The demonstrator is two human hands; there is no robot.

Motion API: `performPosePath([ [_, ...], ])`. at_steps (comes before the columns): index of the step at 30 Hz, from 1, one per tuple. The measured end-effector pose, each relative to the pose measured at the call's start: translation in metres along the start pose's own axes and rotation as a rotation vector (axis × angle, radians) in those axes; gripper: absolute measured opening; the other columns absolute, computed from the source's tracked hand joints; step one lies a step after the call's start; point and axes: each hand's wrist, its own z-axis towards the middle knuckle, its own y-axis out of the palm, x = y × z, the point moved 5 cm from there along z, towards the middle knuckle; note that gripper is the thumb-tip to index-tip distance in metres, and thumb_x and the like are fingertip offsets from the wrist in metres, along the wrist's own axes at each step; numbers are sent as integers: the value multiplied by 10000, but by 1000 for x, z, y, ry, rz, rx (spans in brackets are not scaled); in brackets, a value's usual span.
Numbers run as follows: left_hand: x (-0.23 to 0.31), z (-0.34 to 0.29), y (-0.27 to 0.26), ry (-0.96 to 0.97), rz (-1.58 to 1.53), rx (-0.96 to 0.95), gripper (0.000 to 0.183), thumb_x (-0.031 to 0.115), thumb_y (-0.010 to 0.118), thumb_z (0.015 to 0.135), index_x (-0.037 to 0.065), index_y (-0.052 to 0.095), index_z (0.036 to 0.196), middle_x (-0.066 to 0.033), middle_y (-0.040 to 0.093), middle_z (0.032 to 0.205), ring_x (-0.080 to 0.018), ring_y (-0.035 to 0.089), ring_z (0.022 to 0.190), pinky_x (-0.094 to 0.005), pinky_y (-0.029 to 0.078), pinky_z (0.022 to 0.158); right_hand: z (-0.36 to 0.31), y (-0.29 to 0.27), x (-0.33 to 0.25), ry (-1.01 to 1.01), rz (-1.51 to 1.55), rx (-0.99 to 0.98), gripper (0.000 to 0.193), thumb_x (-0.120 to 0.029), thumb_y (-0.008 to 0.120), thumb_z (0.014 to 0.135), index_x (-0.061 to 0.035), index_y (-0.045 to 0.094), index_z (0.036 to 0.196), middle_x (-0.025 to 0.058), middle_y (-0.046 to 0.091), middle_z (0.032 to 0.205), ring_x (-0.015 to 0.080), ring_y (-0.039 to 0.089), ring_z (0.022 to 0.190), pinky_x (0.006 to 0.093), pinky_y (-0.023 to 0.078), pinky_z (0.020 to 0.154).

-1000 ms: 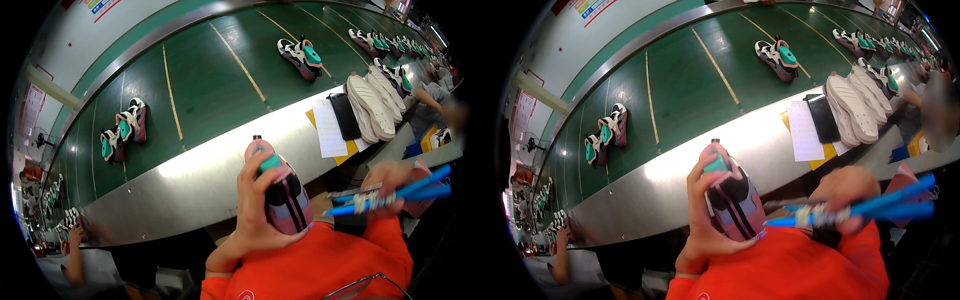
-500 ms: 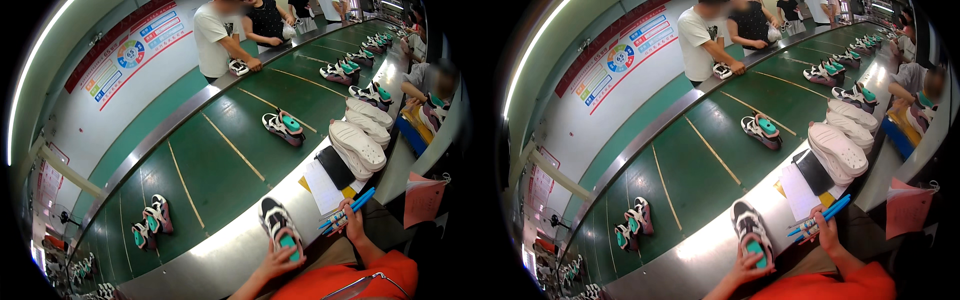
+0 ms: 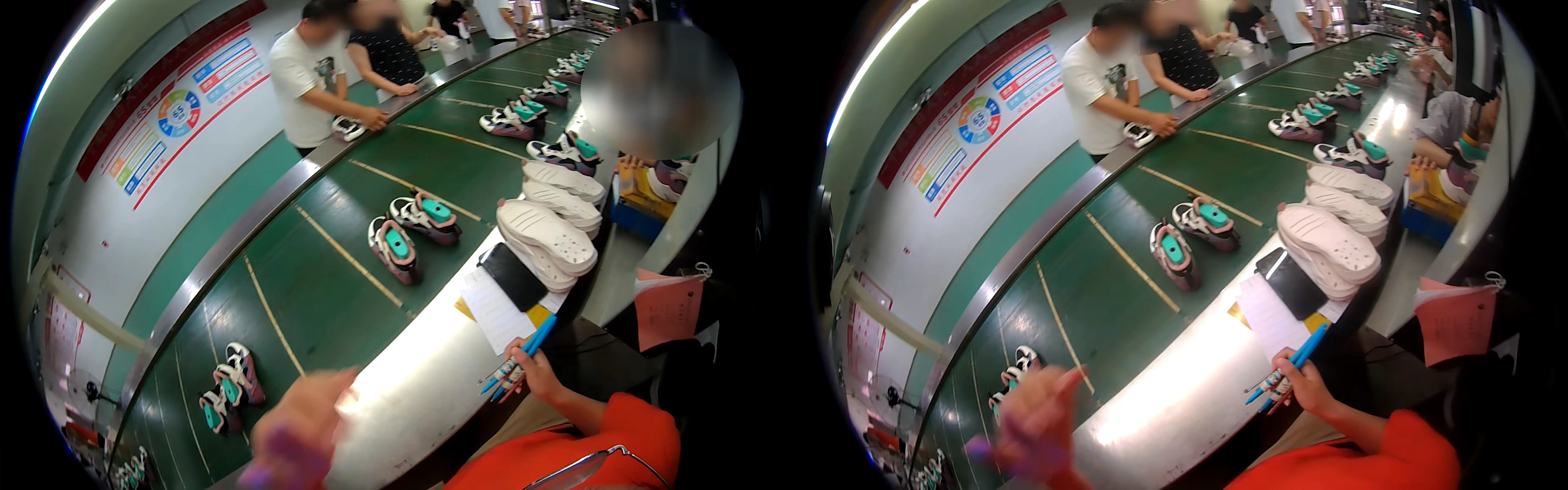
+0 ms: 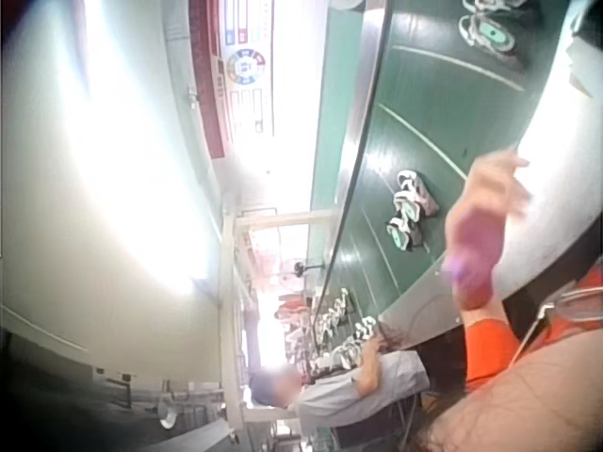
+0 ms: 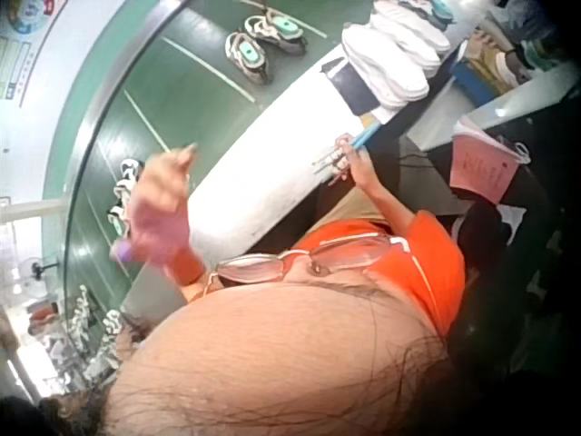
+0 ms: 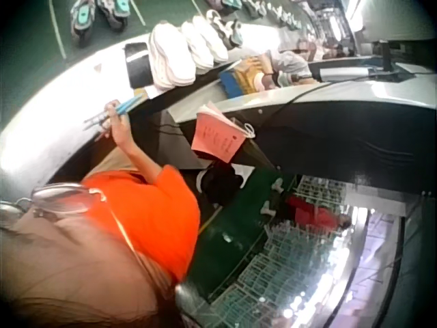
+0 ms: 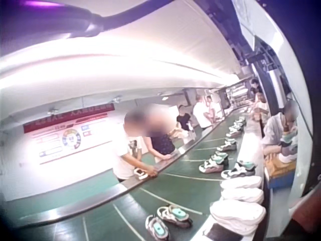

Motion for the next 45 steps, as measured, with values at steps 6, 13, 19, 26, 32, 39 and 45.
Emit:
performPosePath([
  [6,74,-27,22,-266,184,-263,499,582,491,775,102,538,650,-73,489,783,-285,442,966,-509,229,1007,2,16,8,7,-18,-37,195,-264,399,923,-90,470,872,37,573,694,53,473,467,172,368,386],
  [13,84,-51,15,-231,135,-140,417,506,574,751,107,529,643,-60,480,733,-242,478,873,-454,351,915,-1,44,9,16,-26,-146,198,-279,410,919,-89,462,899,34,580,716,42,468,475,158,364,399],
  [19,77,-61,10,-25,313,-110,424,534,578,737,117,539,670,-47,474,732,-213,470,833,-416,376,874,-4,43,16,16,-35,-90,193,-273,410,917,-94,465,870,31,577,703,46,479,468,160,364,387],
  [26,61,-90,11,386,827,-32,439,567,582,719,130,551,701,-31,467,732,-180,461,786,-372,406,826,-1,59,16,43,-77,-103,192,-270,413,915,-94,476,870,23,568,686,50,474,475,158,360,394],
  [32,-1,-133,19,765,1495,-37,456,595,585,704,140,561,728,-17,462,731,-152,453,746,-334,431,784,6,64,23,46,-22,-75,189,-261,430,899,-87,458,832,48,555,638,78,500,450,179,378,362],
  [39,29,-94,16,750,882,157,423,119,745,651,192,533,1010,-88,540,947,-227,583,800,-376,462,743,8,70,28,21,-60,-95,215,-285,418,905,-89,448,823,42,516,615,84,495,437,188,383,343],
  [45,13,-106,-30,748,1751,-8,104,105,601,717,166,598,800,4,582,833,-181,575,795,-313,463,738,8,59,31,24,-68,-41,214,-284,412,906,-90,443,824,31,510,591,70,487,434,182,366,332],
])
